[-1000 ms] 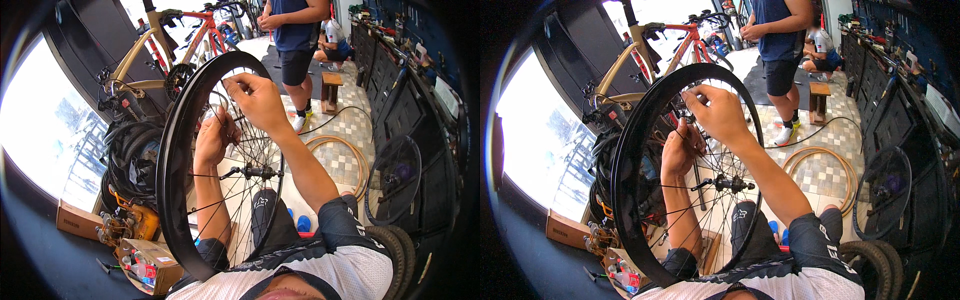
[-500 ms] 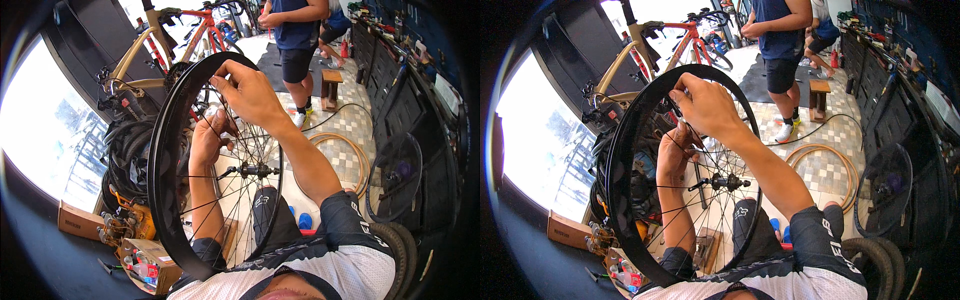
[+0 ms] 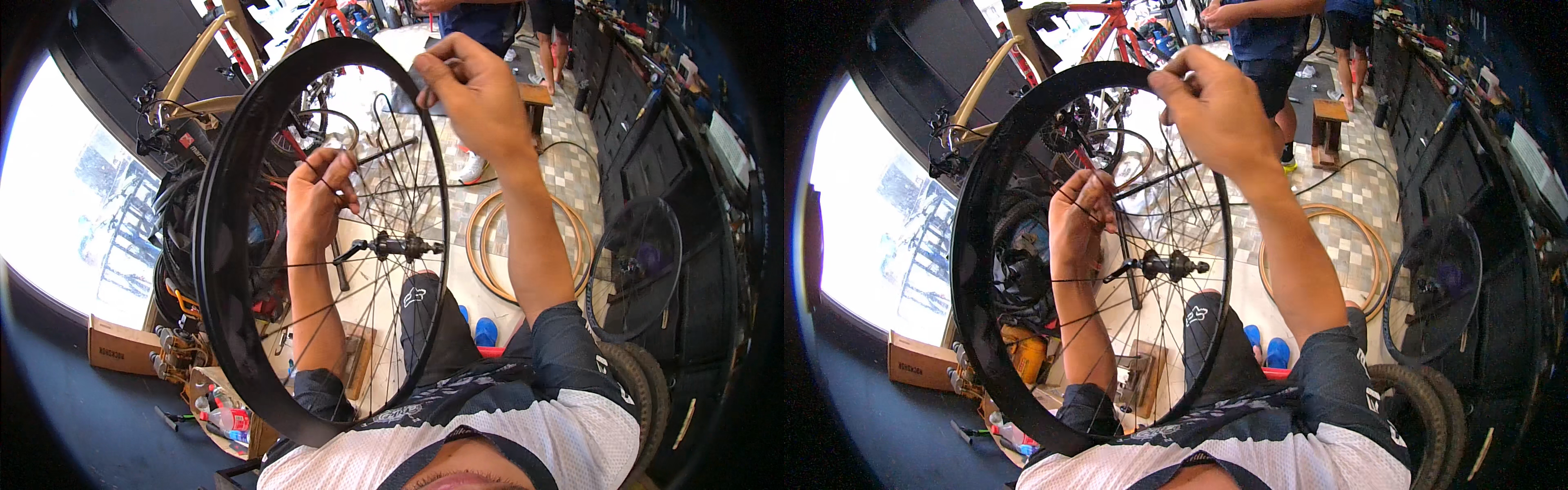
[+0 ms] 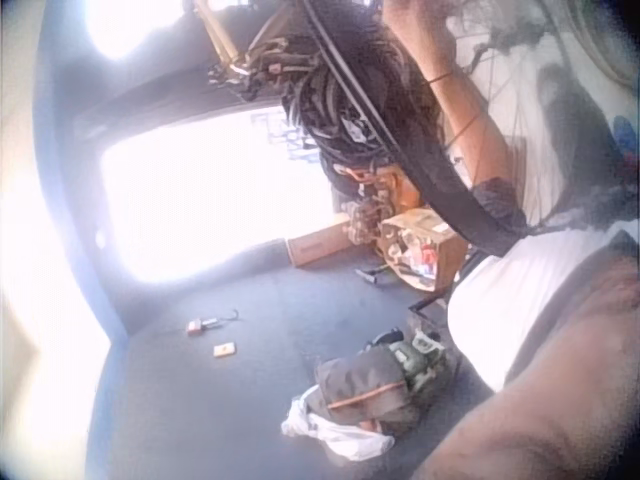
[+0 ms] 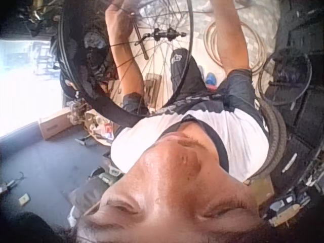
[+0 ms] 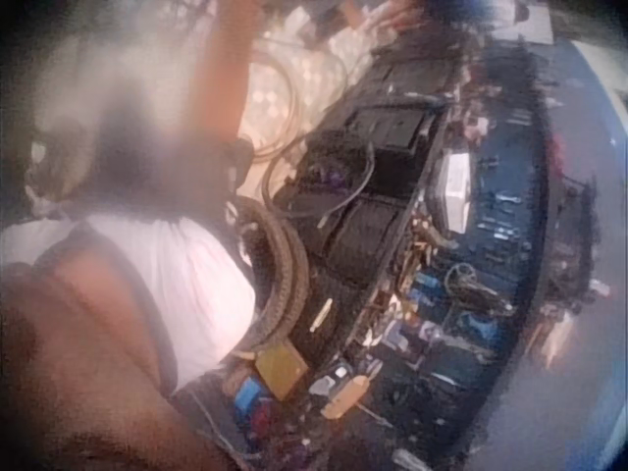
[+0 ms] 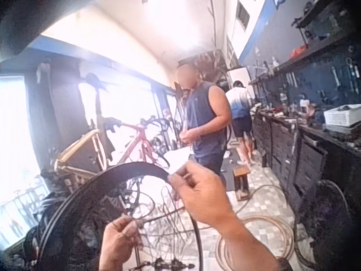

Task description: The person laces a bicycle wheel by threading spokes through the rim and hub, adjusting tension by hand. The wheel is held upright and rotated as needed while the person works through the spoke pattern.

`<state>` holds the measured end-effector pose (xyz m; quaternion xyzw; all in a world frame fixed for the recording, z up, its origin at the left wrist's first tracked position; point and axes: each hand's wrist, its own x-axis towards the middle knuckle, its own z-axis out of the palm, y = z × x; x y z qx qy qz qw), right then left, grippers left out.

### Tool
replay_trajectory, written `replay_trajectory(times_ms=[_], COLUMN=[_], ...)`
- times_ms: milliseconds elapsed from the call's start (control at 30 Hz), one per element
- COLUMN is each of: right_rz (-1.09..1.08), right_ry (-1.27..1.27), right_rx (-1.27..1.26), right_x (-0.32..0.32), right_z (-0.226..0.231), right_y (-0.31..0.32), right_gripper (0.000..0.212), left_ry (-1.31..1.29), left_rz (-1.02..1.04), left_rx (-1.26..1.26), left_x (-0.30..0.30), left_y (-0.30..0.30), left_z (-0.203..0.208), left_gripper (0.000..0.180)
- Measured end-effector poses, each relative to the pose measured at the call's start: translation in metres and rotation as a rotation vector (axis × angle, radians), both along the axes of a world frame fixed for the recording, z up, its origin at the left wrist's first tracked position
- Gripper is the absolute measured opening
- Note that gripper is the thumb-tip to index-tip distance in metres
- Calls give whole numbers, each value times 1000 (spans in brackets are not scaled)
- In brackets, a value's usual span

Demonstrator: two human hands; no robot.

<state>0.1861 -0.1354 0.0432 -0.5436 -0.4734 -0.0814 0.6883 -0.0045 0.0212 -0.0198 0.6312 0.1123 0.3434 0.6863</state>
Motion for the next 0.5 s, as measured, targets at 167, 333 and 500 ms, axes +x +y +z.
replay_trajectory(times_ms=[167,333,500], right_rz=[126,177,42], right_ry=[148,410,221], right_rx=[66,-38,-508], right_x=[22,46,62], right_z=[-43,-103,-173], right_y=[-61,-123,-182], right_gripper=[18,19,15], left_ry=[156,102,260], left_rz=[-182,-320,-412], left_rx=[-1,0,-140], left_x=[-10,-18,-21], left_y=[28,49,50], left_z=[-32,-83,-91], left_gripper=[41,53,63])
